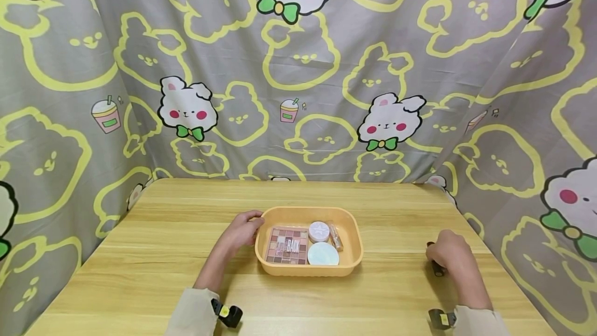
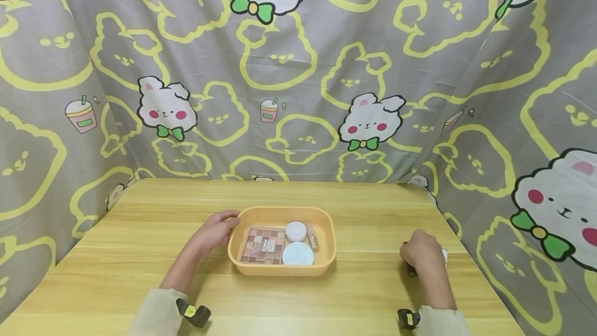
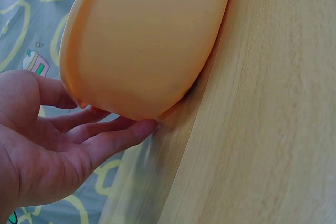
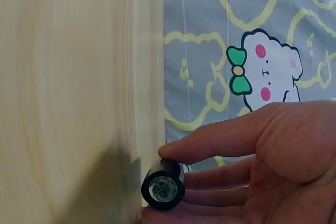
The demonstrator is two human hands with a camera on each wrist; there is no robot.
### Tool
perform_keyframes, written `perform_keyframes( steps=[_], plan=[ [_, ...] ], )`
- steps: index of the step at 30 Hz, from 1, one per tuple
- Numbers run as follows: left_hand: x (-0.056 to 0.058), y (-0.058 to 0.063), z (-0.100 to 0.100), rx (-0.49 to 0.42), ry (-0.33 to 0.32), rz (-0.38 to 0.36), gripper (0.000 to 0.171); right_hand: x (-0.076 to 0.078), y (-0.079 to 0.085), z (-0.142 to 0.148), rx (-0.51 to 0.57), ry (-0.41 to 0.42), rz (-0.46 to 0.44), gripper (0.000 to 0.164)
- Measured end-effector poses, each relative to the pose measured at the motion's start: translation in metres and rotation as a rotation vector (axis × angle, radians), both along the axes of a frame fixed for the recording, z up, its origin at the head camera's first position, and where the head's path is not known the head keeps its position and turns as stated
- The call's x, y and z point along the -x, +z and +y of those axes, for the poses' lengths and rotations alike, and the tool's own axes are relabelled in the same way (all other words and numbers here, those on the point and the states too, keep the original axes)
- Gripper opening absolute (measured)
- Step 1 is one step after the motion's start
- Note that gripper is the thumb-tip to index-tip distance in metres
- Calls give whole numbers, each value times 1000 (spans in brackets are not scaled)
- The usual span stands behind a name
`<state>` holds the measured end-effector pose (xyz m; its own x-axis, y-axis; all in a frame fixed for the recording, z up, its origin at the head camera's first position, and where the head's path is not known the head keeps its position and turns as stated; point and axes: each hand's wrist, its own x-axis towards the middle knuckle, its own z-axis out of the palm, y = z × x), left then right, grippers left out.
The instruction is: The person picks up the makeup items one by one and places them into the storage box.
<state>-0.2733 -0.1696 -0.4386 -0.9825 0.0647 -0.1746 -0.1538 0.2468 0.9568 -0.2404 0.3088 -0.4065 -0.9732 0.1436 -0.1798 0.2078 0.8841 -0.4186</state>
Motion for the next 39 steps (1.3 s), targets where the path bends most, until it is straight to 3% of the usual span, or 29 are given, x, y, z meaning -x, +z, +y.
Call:
perform_keyframes(
  steps=[23,31,39],
  plan=[
    [0,-1,-1,-9,-9,1,36,0,7,-9,51,-19,49,9],
    [0,-1,-2,-11,-9,-3,35,1,6,-16,28,-9,121,15],
    [0,0,-2,-4,-10,-3,37,3,12,-26,63,3,107,10]
  ],
)
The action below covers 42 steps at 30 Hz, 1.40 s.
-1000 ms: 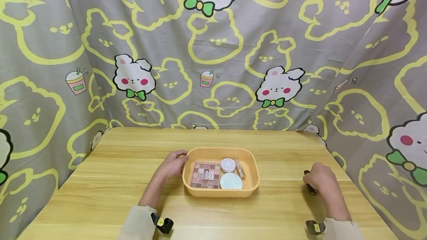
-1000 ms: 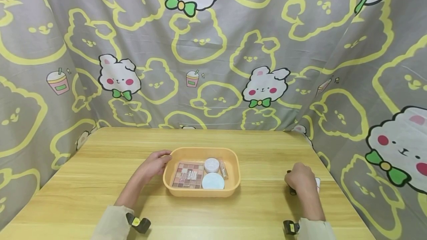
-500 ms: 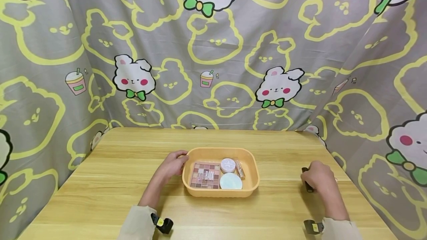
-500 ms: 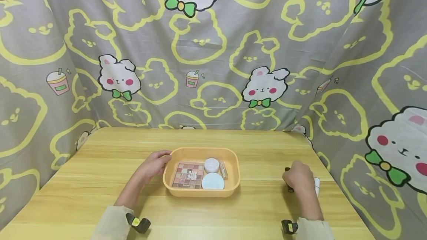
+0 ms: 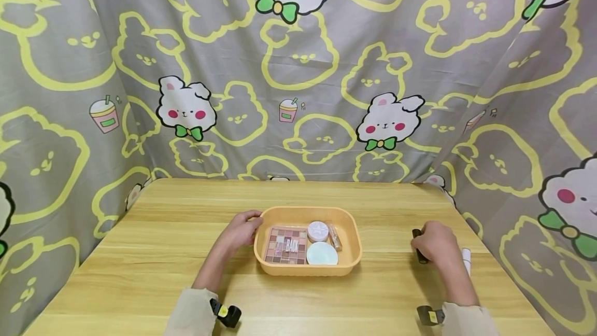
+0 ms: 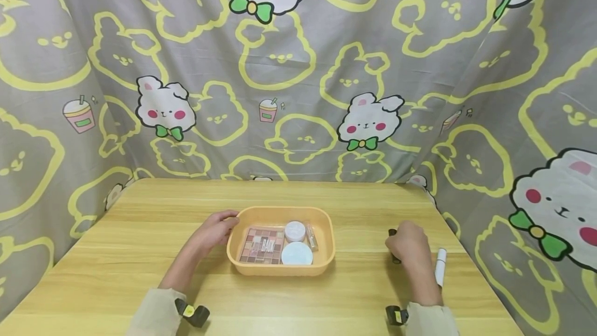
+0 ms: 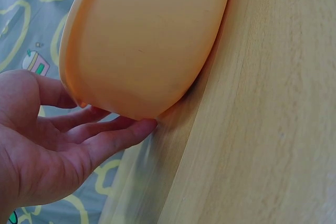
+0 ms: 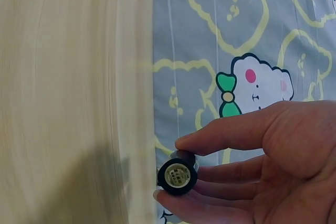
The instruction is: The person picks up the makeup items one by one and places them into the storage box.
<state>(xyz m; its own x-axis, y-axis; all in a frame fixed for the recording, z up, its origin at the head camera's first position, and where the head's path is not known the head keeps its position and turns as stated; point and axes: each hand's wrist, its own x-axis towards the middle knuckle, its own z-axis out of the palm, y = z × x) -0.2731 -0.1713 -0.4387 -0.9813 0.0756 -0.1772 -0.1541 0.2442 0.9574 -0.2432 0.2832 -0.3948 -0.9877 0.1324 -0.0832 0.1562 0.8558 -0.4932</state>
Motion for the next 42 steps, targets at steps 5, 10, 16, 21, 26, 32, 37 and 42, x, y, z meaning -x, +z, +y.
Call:
perform_keyframes(
  steps=[5,10,16,21,26,32,37,42],
  plan=[
    [0,0,0,-2,1,-2,36,3,2,-4,-9,25,12,29],
    [1,0,0,7,6,0,36,6,2,-9,-30,48,28,45],
    [0,1,-1,14,-3,6,37,8,1,-16,-33,51,38,47],
    [0,2,-1,16,-4,5,37,8,3,-21,-35,51,44,48],
    [1,2,0,11,3,6,36,8,5,-26,-38,55,48,50],
    [1,1,0,12,11,6,36,8,7,-37,21,61,42,49],
    [1,1,0,12,11,5,35,8,6,-48,64,70,41,47],
    [1,0,0,11,4,3,36,10,5,-57,46,76,57,46]
  ],
)
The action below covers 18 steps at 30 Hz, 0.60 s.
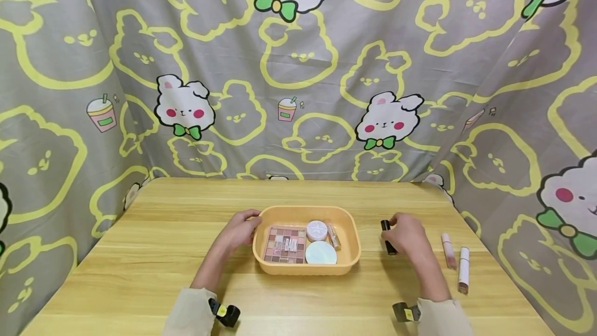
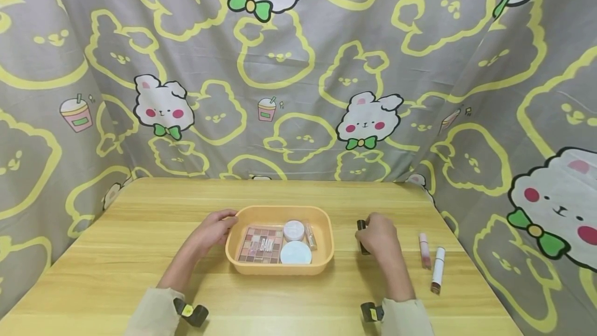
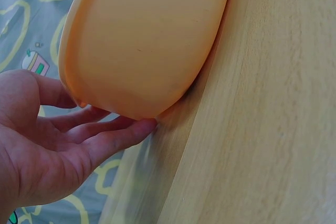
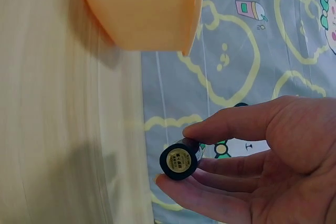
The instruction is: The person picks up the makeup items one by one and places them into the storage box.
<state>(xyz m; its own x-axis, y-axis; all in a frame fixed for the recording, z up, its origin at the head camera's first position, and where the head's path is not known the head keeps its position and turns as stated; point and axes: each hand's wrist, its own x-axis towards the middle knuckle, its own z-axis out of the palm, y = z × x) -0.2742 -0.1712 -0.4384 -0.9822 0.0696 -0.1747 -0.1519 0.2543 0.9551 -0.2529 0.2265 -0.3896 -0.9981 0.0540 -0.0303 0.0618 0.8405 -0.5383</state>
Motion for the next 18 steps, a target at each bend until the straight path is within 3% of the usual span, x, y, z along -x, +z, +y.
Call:
perform_keyframes(
  steps=[18],
  plan=[
    [0,1,0,-10,-5,-3,36,0,8,-24,38,13,15,45]
  ],
)
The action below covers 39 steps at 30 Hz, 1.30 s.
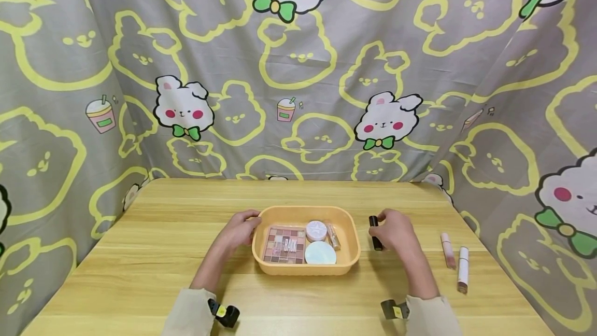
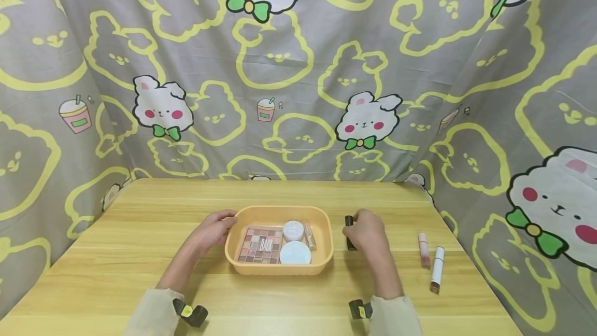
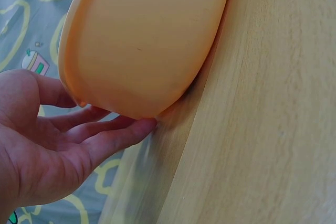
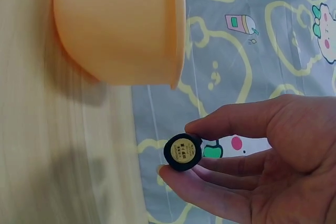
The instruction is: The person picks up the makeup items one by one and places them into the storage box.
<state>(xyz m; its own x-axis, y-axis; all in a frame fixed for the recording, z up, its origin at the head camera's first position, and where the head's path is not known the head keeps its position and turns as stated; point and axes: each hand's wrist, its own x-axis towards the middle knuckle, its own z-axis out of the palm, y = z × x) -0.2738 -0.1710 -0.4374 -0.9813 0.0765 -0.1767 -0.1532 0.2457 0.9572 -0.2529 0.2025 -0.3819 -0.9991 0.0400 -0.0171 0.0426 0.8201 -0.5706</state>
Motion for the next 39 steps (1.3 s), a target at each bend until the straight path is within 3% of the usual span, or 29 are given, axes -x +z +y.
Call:
perform_keyframes(
  steps=[8,25,39],
  plan=[
    [0,0,0,12,2,0,36,-1,5,-11,73,-8,-17,47],
    [-1,2,0,14,-1,-5,37,-1,12,-36,79,33,68,50],
    [0,1,0,11,3,3,37,-6,10,-57,110,41,72,45]
  ],
)
